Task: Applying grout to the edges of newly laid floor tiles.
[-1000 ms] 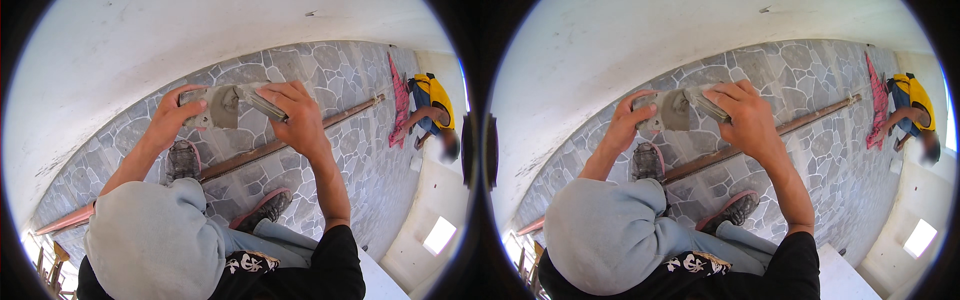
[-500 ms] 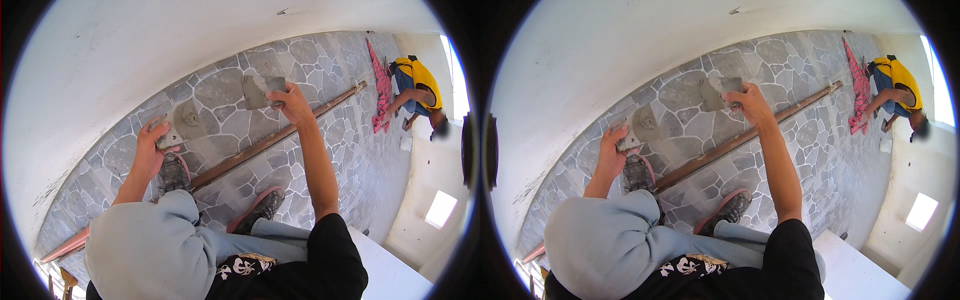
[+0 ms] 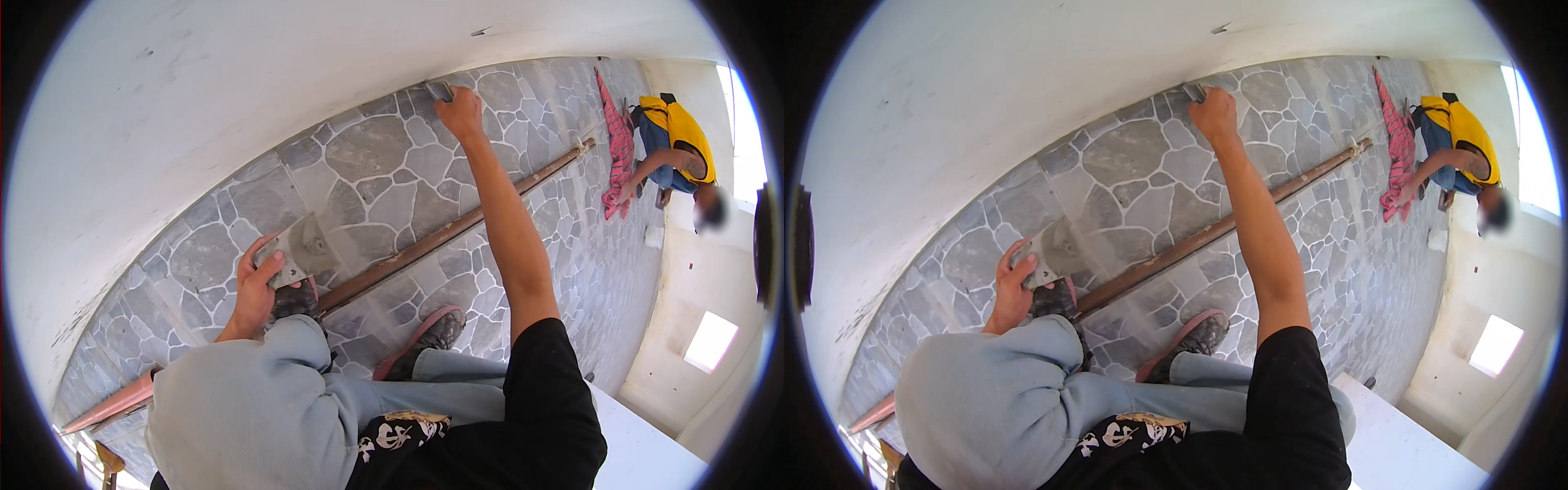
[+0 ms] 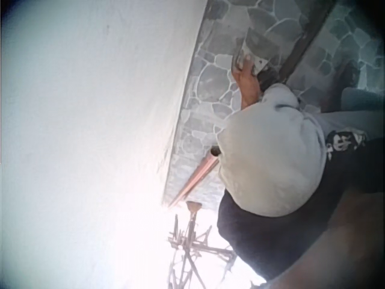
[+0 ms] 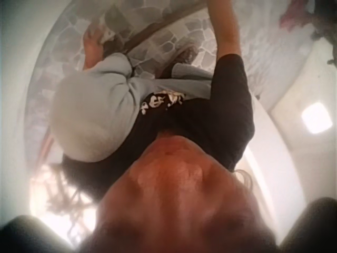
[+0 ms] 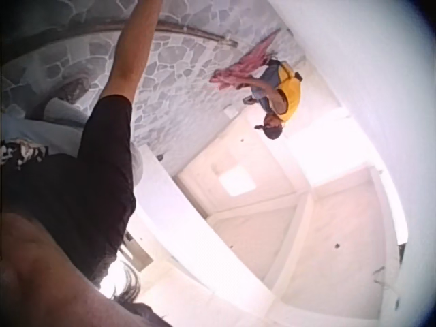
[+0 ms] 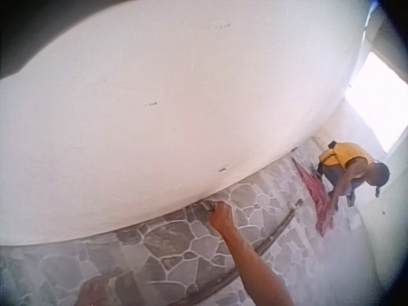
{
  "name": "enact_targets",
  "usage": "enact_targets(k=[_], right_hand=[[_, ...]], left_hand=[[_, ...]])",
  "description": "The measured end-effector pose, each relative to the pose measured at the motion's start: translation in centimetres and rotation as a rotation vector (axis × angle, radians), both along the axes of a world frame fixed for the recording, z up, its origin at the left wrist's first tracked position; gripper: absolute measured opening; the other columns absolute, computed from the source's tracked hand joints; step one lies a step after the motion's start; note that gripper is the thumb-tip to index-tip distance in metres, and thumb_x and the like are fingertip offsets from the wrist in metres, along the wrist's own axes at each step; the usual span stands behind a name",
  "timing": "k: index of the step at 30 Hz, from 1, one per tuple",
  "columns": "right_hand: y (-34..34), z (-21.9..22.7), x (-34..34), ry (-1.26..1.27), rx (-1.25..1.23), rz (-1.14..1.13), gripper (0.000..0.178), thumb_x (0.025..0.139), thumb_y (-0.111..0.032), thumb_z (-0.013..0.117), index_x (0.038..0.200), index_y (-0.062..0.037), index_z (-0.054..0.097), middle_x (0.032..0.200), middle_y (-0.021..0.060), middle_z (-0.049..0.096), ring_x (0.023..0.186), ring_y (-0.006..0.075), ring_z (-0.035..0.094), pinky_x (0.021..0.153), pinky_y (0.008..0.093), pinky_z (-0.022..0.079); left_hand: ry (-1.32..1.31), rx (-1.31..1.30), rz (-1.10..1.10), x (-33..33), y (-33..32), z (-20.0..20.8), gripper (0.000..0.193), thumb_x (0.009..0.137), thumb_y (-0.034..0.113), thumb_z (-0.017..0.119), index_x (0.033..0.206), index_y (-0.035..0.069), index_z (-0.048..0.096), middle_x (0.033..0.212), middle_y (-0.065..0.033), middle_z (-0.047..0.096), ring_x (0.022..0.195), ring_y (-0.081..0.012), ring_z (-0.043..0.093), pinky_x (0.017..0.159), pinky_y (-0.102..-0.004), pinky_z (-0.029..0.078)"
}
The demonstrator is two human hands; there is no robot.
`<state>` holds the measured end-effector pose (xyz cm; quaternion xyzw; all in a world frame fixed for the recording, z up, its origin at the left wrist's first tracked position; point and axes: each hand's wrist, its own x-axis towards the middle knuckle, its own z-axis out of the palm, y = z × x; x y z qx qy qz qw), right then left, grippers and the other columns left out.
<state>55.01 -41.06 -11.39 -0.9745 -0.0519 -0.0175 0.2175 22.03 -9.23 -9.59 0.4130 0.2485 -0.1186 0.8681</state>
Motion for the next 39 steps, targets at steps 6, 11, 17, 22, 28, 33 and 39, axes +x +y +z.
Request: enact_targets(k=[6, 11, 17, 22, 28, 33, 39], right_hand=[[2.0, -0.8, -0.8, -0.012, -0.063, 0.063, 0.022, 0.072, -0.011, 0.066, 0.088, 0.0032, 0.07, 0.088, 0.0273, 0.068, 0.092, 0.0445, 0.064, 0.087, 0.0482, 0.05], [5.2, -2.0, -3.5, -0.14, -0.138, 0.105, 0.022, 0.071, -0.01, 0.068, 0.088, 0.0037, 0.068, 0.096, 0.0242, 0.067, 0.098, 0.0399, 0.06, 0.087, 0.0462, 0.05], [11.0, -1.7, -9.7, -0.13, -0.016, 0.221, 0.029, 0.074, -0.01, 0.068, 0.099, 0.0037, 0.065, 0.097, 0.0222, 0.064, 0.099, 0.041, 0.058, 0.089, 0.0459, 0.051], [5.9, -0.1, -5.3, -0.091, -0.09, 0.14, 0.024, 0.075, -0.008, 0.065, 0.095, 0.0046, 0.067, 0.093, 0.0238, 0.067, 0.096, 0.0416, 0.059, 0.086, 0.0474, 0.051], [-0.4, -1.9, 0.2, -0.108, -0.141, 0.084, 0.026, 0.074, -0.008, 0.067, 0.098, 0.0025, 0.067, 0.096, 0.0196, 0.069, 0.099, 0.041, 0.058, 0.086, 0.0467, 0.05], [7.2, -1.5, -5.6, -0.07, -0.08, 0.091, 0.037, 0.07, -0.006, 0.07, 0.106, 0.001, 0.065, 0.108, 0.0183, 0.067, 0.108, 0.0395, 0.057, 0.09, 0.0456, 0.052], [8.2, -0.1, -7.2, -0.034, -0.012, 0.241, 0.033, 0.071, -0.008, 0.071, 0.102, 0.002, 0.063, 0.108, 0.0187, 0.066, 0.104, 0.0389, 0.058, 0.088, 0.0456, 0.053]], left_hand=[[0.072, -0.005, 0.058, -1.9, 1.2, -0.4, 0.041, 0.093, 0.013, 0.06, 0.128, -0.008, 0.052, 0.102, -0.0154, 0.068, 0.077, -0.0202, 0.068, 0.063, -0.0308, 0.057], [0.042, -0.055, 0.096, -2.2, 1.0, -1.6, 0.043, 0.092, 0.015, 0.061, 0.127, -0.007, 0.053, 0.104, -0.016, 0.068, 0.078, -0.0215, 0.069, 0.06, -0.0321, 0.058], [0.064, -0.04, 0.064, -1.8, 1.4, -2.3, 0.043, 0.091, 0.016, 0.06, 0.127, -0.006, 0.053, 0.105, -0.0161, 0.068, 0.083, -0.0238, 0.07, 0.058, -0.0332, 0.06], [0.11, -0.041, 0.113, -2.2, 1.6, -2.3, 0.044, 0.091, 0.015, 0.059, 0.128, -0.006, 0.051, 0.105, -0.0168, 0.068, 0.083, -0.0246, 0.071, 0.058, -0.033, 0.061], [0.1, -0.06, 0.111, -1.7, 0.9, -2.7, 0.042, 0.091, 0.016, 0.059, 0.127, -0.006, 0.051, 0.104, -0.017, 0.068, 0.082, -0.0252, 0.071, 0.058, -0.0344, 0.061], [0.095, -0.047, 0.095, -2.0, 1.9, -2.9, 0.041, 0.091, 0.015, 0.059, 0.126, -0.006, 0.052, 0.104, -0.0166, 0.068, 0.082, -0.0247, 0.071, 0.056, -0.0331, 0.061], [0.121, -0.034, 0.104, -1.7, 1.6, -2.4, 0.04, 0.091, 0.015, 0.059, 0.125, -0.006, 0.053, 0.103, -0.0158, 0.068, 0.081, -0.0238, 0.071, 0.054, -0.0317, 0.06]])
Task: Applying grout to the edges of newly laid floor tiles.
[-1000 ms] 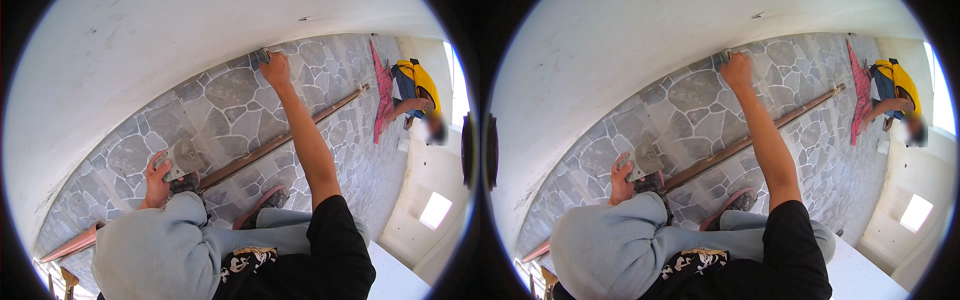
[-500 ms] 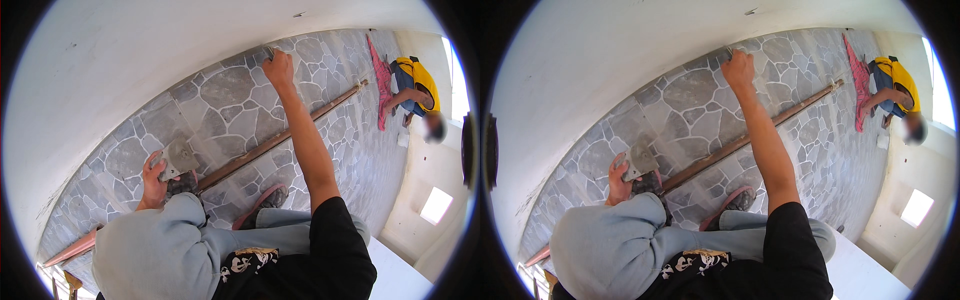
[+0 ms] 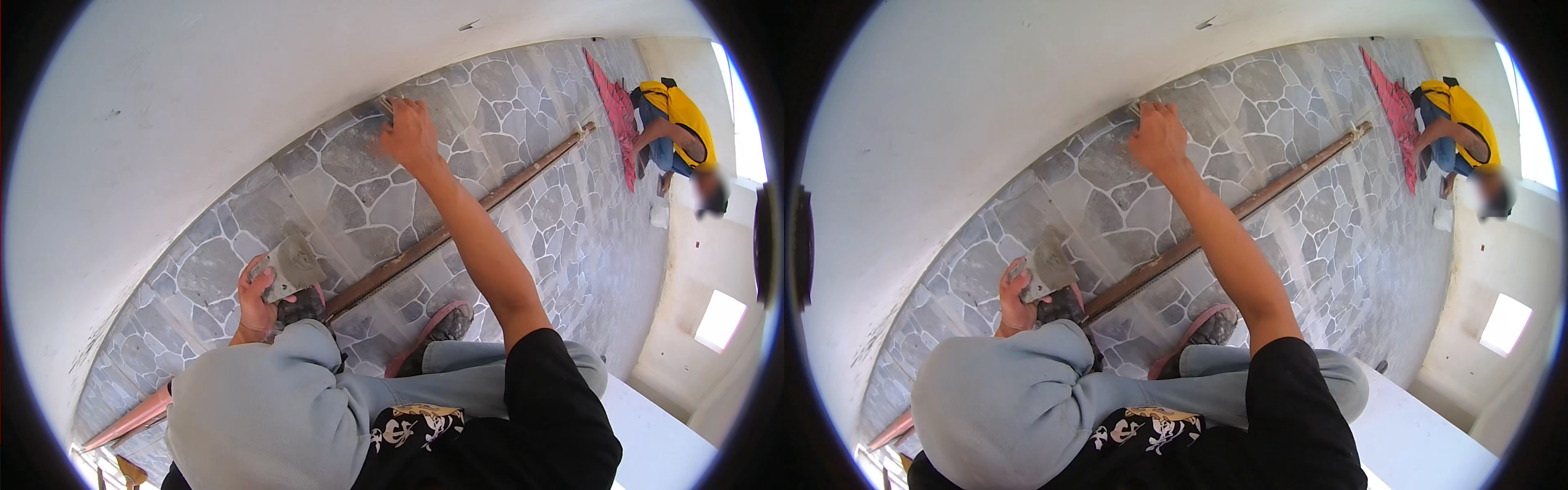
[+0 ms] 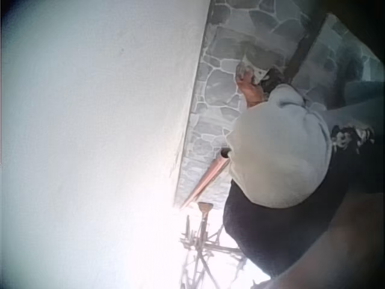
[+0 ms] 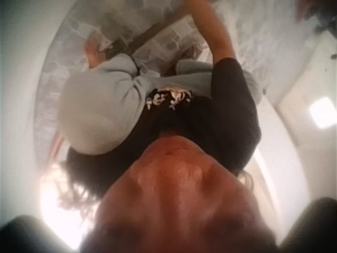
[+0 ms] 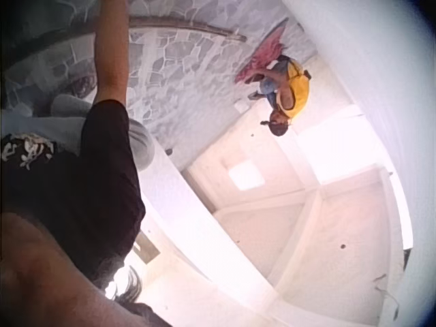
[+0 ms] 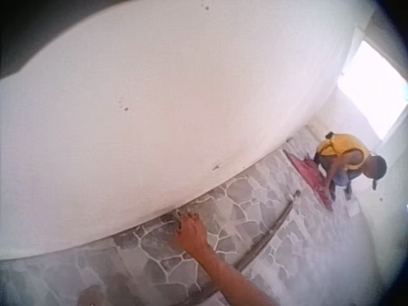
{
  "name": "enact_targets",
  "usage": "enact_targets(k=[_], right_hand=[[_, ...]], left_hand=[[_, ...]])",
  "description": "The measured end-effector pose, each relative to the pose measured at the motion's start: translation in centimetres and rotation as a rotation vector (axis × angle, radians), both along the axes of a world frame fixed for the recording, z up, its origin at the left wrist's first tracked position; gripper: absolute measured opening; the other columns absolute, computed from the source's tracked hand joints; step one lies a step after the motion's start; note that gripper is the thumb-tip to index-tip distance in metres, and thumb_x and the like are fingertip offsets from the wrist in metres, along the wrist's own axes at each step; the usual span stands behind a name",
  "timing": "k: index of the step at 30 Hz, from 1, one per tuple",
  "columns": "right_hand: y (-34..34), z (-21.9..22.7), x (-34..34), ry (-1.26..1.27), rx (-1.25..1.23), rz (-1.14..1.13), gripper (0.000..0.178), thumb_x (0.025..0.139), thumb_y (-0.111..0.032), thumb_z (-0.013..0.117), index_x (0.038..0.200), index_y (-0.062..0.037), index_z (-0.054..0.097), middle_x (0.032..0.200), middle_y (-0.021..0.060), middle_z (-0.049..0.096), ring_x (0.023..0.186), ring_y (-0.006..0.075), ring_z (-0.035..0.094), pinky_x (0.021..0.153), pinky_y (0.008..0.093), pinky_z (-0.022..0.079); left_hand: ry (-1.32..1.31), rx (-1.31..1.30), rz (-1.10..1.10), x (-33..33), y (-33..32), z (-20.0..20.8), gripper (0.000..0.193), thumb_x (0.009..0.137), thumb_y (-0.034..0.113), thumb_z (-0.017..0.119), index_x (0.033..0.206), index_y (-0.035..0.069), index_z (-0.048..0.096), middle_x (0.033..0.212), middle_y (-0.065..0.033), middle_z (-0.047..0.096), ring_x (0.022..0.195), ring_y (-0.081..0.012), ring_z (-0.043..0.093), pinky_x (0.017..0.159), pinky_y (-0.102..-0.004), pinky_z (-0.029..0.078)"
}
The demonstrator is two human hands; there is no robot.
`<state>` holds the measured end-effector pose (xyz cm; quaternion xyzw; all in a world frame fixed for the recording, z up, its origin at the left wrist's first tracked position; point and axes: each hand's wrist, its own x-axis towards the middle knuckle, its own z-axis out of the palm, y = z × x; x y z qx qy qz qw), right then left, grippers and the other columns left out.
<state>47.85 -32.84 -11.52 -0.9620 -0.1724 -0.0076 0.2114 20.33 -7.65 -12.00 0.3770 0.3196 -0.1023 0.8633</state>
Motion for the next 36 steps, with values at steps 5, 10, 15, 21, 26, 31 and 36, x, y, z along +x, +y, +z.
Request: enact_targets(k=[5, 10, 15, 21, 26, 31, 36], right_hand=[[-2.5, -0.6, 3.3, 0.016, -0.158, -0.213, 0.053, 0.072, -0.007, 0.071, 0.122, 0.0054, 0.059, 0.12, 0.0206, 0.065, 0.105, 0.0396, 0.058, 0.092, 0.044, 0.05], [2.4, -3.0, -2.8, -0.183, -0.093, -0.072, 0.056, 0.073, -0.004, 0.072, 0.126, 0.0043, 0.057, 0.116, 0.0187, 0.066, 0.104, 0.038, 0.057, 0.09, 0.043, 0.05], [0.2, 0.3, 0.6, -0.052, -0.089, -0.183, 0.045, 0.07, -0.001, 0.071, 0.114, 0.004, 0.061, 0.106, 0.0148, 0.067, 0.102, 0.0358, 0.058, 0.084, 0.0415, 0.054], [2.6, -1.7, -2.5, -0.204, -0.077, -0.082, 0.04, 0.072, -0.002, 0.069, 0.111, 0.0016, 0.063, 0.102, 0.0162, 0.068, 0.101, 0.0369, 0.058, 0.082, 0.0429, 0.054], [-3.8, -0.3, 3.4, -0.057, -0.126, -0.255, 0.038, 0.076, -0.008, 0.064, 0.113, -0.0003, 0.063, 0.103, 0.0172, 0.07, 0.102, 0.0397, 0.058, 0.083, 0.0476, 0.052], [-8.1, -1.6, 7.9, -0.104, -0.2, -0.3, 0.035, 0.076, -0.008, 0.066, 0.11, -0.0012, 0.064, 0.108, 0.016, 0.069, 0.103, 0.0398, 0.057, 0.087, 0.0467, 0.051], [-1.5, -0.5, 2.5, 0.03, -0.092, -0.222, 0.051, 0.074, -0.008, 0.07, 0.124, -0.0018, 0.062, 0.118, 0.0137, 0.067, 0.109, 0.0355, 0.057, 0.09, 0.0432, 0.052]], left_hand=[[-0.045, -0.004, -0.007, 0.2, -0.6, -0.4, 0.041, 0.09, 0.016, 0.059, 0.124, -0.006, 0.053, 0.102, -0.0159, 0.068, 0.08, -0.0239, 0.071, 0.054, -0.0316, 0.06], [0.001, 0.007, -0.015, -0.1, -0.2, -0.4, 0.041, 0.09, 0.016, 0.059, 0.124, -0.007, 0.053, 0.102, -0.0162, 0.068, 0.079, -0.0241, 0.071, 0.052, -0.0314, 0.059], [0.004, 0.018, -0.004, 0.1, -0.1, 0.1, 0.042, 0.089, 0.016, 0.059, 0.124, -0.007, 0.053, 0.102, -0.0163, 0.068, 0.08, -0.0244, 0.071, 0.052, -0.0314, 0.06], [0.008, 0.014, -0.005, 0.0, -0.2, -0.6, 0.043, 0.089, 0.017, 0.06, 0.124, -0.007, 0.052, 0.103, -0.0169, 0.068, 0.081, -0.0254, 0.071, 0.052, -0.0324, 0.06], [0.017, 0.007, 0.019, -0.2, 0.1, -0.1, 0.043, 0.089, 0.016, 0.059, 0.125, -0.007, 0.051, 0.102, -0.0171, 0.068, 0.081, -0.0263, 0.071, 0.053, -0.033, 0.061], [-0.024, -0.055, -0.002, 0.1, -0.4, -1.1, 0.043, 0.09, 0.016, 0.059, 0.125, -0.007, 0.051, 0.101, -0.0171, 0.068, 0.08, -0.0263, 0.071, 0.053, -0.0339, 0.061], [-0.004, -0.006, -0.023, -0.2, 0.1, -0.8, 0.043, 0.09, 0.016, 0.059, 0.125, -0.007, 0.051, 0.102, -0.0167, 0.068, 0.079, -0.0259, 0.071, 0.052, -0.0331, 0.059]])
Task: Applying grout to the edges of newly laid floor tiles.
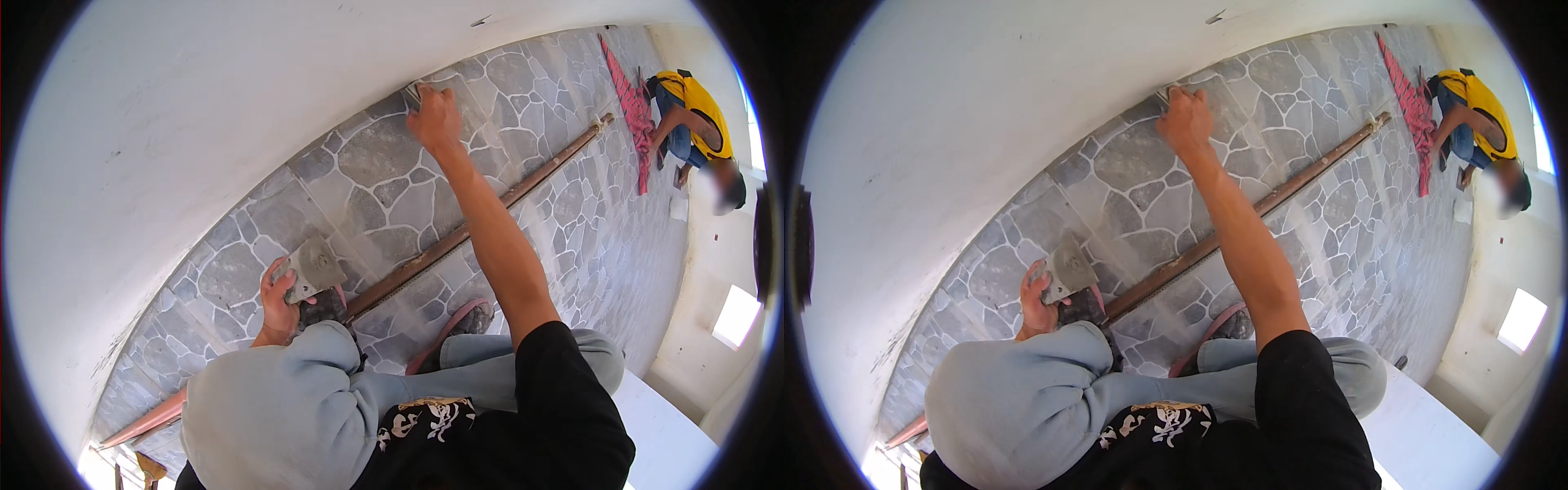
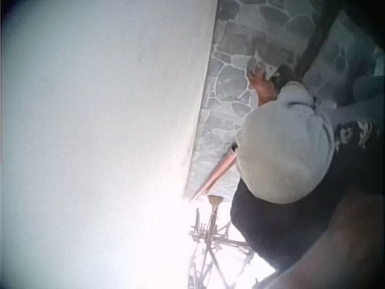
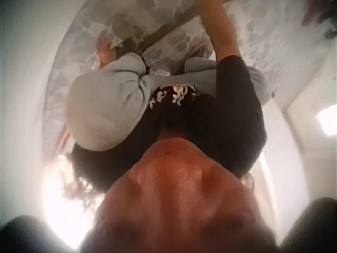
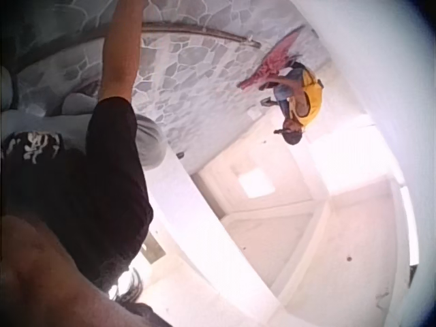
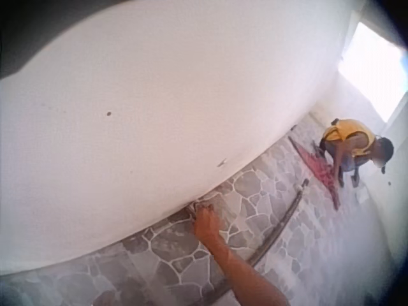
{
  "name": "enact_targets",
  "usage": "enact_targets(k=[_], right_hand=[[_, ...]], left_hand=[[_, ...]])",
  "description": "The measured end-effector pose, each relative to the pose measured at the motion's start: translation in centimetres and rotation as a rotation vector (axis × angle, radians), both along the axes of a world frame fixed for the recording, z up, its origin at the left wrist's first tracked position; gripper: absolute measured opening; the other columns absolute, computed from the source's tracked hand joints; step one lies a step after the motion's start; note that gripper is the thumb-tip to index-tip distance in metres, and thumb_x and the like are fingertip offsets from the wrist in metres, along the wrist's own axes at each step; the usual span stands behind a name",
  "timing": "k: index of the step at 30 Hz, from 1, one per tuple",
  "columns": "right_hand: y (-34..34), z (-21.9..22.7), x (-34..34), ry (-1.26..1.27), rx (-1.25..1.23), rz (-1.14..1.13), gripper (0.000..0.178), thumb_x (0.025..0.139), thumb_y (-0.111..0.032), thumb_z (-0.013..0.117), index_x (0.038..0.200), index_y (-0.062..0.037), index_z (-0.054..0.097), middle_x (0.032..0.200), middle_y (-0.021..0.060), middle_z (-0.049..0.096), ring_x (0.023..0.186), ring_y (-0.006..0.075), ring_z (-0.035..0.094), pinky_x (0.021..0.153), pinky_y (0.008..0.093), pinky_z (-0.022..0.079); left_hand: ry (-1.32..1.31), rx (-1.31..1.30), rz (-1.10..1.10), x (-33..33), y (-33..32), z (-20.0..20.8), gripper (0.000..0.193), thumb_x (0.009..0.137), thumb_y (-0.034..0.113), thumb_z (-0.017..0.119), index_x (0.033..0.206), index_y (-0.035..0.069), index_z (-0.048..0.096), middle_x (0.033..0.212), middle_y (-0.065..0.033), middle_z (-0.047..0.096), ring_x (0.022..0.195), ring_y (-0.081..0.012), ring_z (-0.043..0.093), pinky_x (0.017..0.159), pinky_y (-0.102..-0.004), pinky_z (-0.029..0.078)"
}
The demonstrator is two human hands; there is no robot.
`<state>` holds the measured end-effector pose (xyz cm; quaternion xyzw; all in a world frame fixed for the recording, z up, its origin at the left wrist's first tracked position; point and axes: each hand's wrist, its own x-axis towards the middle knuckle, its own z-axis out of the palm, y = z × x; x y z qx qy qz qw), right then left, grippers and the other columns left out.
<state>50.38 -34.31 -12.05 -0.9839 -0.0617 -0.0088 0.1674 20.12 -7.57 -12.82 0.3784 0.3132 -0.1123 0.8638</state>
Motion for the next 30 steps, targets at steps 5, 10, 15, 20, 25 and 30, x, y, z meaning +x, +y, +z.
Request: enact_targets(k=[5, 10, 15, 20, 25, 30], right_hand=[[7.1, -0.5, -6.9, -0.082, 0.072, 0.185, 0.041, 0.067, -0.004, 0.071, 0.108, -0.0016, 0.064, 0.11, 0.0116, 0.068, 0.099, 0.0333, 0.058, 0.08, 0.0404, 0.056], [6.7, -0.4, -7.1, -0.065, 0.151, 0.29, 0.039, 0.068, -0.003, 0.07, 0.106, 0.0018, 0.063, 0.105, 0.0153, 0.068, 0.098, 0.0351, 0.059, 0.078, 0.0429, 0.055], [0.1, 0.6, -1.5, -0.154, 0.069, -0.009, 0.041, 0.069, 0.001, 0.066, 0.11, 0.0048, 0.062, 0.107, 0.0191, 0.067, 0.099, 0.0389, 0.058, 0.081, 0.0441, 0.052], [6.0, -3.3, -5.2, -0.211, -0.04, 0.038, 0.064, 0.069, -0.003, 0.071, 0.131, 0.006, 0.053, 0.125, 0.0191, 0.063, 0.106, 0.0377, 0.055, 0.09, 0.0419, 0.049], [7.9, -2.1, -9.3, -0.153, 0.11, 0.338, 0.045, 0.073, -0.001, 0.066, 0.117, 0.0083, 0.06, 0.124, 0.022, 0.06, 0.1, 0.0358, 0.057, 0.08, 0.0424, 0.051], [3.9, -1.3, -3.4, -0.177, 0.005, 0.049, 0.048, 0.071, -0.005, 0.07, 0.117, 0.007, 0.06, 0.122, 0.0201, 0.062, 0.104, 0.0361, 0.056, 0.084, 0.0411, 0.051]], left_hand=[[0.028, 0.041, -0.014, 0.5, -0.4, -0.5, 0.044, 0.089, 0.017, 0.06, 0.125, -0.006, 0.052, 0.103, -0.0163, 0.068, 0.08, -0.0256, 0.071, 0.051, -0.0322, 0.058], [0.001, 0.043, -0.004, -0.1, 0.1, -0.2, 0.044, 0.089, 0.018, 0.059, 0.125, -0.006, 0.051, 0.104, -0.0169, 0.067, 0.081, -0.0255, 0.071, 0.052, -0.0315, 0.06], [-0.013, 0.038, 0.017, 0.3, -0.6, 0.3, 0.042, 0.089, 0.017, 0.059, 0.124, -0.006, 0.053, 0.102, -0.0162, 0.068, 0.081, -0.0246, 0.071, 0.053, -0.0316, 0.06], [-0.022, -0.009, -0.003, 0.5, -0.7, -0.5, 0.041, 0.088, 0.017, 0.06, 0.122, -0.006, 0.054, 0.1, -0.0154, 0.069, 0.08, -0.0241, 0.071, 0.052, -0.0316, 0.059], [0.041, 0.011, -0.002, 0.1, -0.2, -0.3, 0.043, 0.088, 0.017, 0.06, 0.124, -0.005, 0.053, 0.102, -0.0154, 0.068, 0.079, -0.0245, 0.07, 0.052, -0.0327, 0.059], [-0.011, 0.009, 0.007, 0.5, -0.5, 0.6, 0.043, 0.088, 0.017, 0.059, 0.125, -0.005, 0.053, 0.102, -0.0152, 0.068, 0.08, -0.0247, 0.07, 0.052, -0.0328, 0.059]])
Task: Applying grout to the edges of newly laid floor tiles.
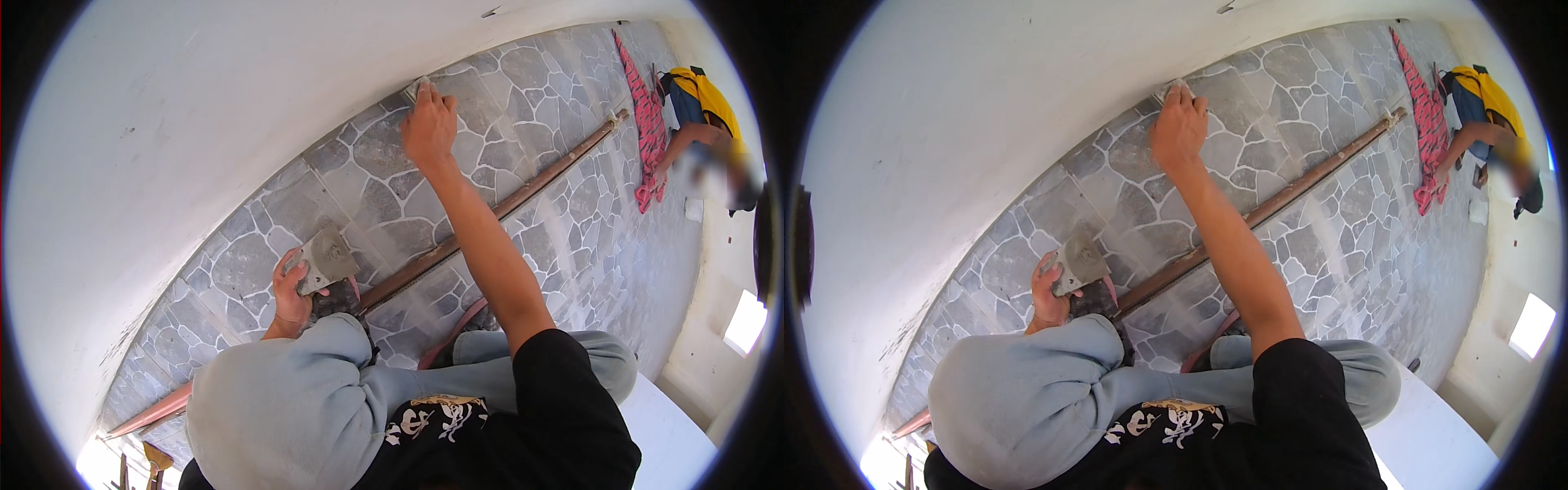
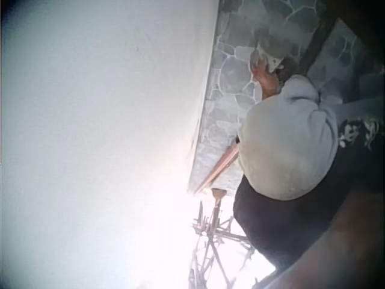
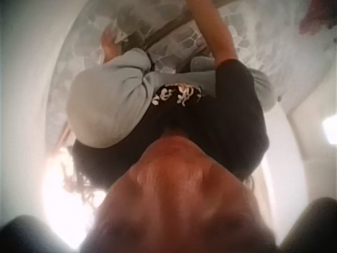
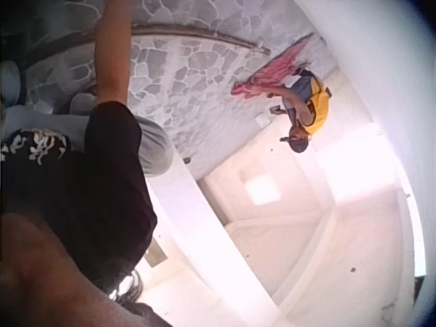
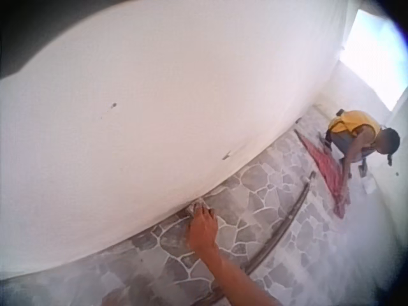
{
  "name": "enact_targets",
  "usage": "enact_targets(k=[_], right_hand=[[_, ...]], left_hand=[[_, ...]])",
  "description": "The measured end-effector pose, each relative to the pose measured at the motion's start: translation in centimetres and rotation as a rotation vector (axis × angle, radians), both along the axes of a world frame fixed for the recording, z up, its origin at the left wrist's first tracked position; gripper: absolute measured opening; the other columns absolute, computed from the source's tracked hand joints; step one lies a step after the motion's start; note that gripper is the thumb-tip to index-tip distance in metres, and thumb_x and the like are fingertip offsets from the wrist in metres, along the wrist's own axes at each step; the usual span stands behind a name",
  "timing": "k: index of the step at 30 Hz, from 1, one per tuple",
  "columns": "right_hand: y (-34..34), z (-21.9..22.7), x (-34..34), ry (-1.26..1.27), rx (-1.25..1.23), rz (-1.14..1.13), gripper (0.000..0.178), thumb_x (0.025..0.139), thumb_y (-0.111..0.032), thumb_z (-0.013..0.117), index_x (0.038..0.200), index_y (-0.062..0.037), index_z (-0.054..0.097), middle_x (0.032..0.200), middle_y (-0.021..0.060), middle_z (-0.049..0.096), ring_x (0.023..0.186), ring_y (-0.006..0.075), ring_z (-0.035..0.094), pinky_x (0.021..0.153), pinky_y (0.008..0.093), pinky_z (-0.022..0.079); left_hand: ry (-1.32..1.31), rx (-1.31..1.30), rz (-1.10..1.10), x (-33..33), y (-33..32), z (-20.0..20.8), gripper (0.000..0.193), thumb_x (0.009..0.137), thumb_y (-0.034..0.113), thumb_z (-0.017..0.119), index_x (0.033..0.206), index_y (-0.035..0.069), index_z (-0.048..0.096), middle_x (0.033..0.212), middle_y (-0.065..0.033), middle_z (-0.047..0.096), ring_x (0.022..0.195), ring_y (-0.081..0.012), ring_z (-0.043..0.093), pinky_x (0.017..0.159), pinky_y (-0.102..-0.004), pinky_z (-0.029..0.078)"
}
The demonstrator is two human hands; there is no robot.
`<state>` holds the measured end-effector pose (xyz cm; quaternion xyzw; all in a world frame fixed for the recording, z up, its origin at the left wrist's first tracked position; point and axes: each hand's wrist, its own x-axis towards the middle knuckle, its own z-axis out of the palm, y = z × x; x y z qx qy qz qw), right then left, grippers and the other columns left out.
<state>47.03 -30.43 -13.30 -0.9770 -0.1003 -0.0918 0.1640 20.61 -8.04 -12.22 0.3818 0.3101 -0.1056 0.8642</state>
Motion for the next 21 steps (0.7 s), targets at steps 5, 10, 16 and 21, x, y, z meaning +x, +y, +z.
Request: enact_targets(k=[5, 10, 16, 21], right_hand=[[2.0, -0.5, -4.3, -0.023, -0.059, 0.128, 0.039, 0.069, -0.008, 0.072, 0.105, 0.0043, 0.064, 0.111, 0.0179, 0.067, 0.105, 0.0383, 0.058, 0.087, 0.0414, 0.053], [-4.3, 3.0, 2.5, 0.138, 0.065, 0.02, 0.034, 0.074, -0.007, 0.064, 0.106, -0.0007, 0.068, 0.096, 0.0178, 0.071, 0.1, 0.0382, 0.061, 0.082, 0.0475, 0.055], [-14.6, -1.1, 10.7, -0.047, -0.015, -0.095, 0.014, 0.074, -0.009, 0.062, 0.085, -0.0008, 0.068, 0.089, 0.0189, 0.07, 0.094, 0.0398, 0.062, 0.073, 0.0472, 0.055], [-0.7, -1.7, -1.3, -0.174, 0.137, 0.19, 0.017, 0.069, -0.005, 0.064, 0.083, 0.004, 0.065, 0.083, 0.0142, 0.066, 0.087, 0.0297, 0.06, 0.064, 0.0384, 0.054]], left_hand=[[0.006, 0.032, -0.017, -0.4, -0.4, -1.2, 0.043, 0.088, 0.019, 0.059, 0.124, -0.005, 0.054, 0.102, -0.0148, 0.068, 0.081, -0.0247, 0.071, 0.051, -0.032, 0.059], [0.0, 0.112, -0.011, -0.5, 0.6, 0.2, 0.044, 0.088, 0.022, 0.059, 0.123, -0.004, 0.054, 0.103, -0.0142, 0.068, 0.082, -0.0248, 0.071, 0.051, -0.0316, 0.06], [0.082, 0.153, 0.07, 0.8, -1.8, 1.5, 0.045, 0.089, 0.023, 0.06, 0.128, 0.001, 0.052, 0.112, -0.0133, 0.067, 0.09, -0.026, 0.071, 0.059, -0.034, 0.061], [0.084, 0.216, -0.023, 3.2, -1.1, 6.7, 0.044, 0.091, 0.022, 0.06, 0.13, 0.003, 0.051, 0.116, -0.0122, 0.067, 0.095, -0.0256, 0.07, 0.066, -0.0355, 0.062]])
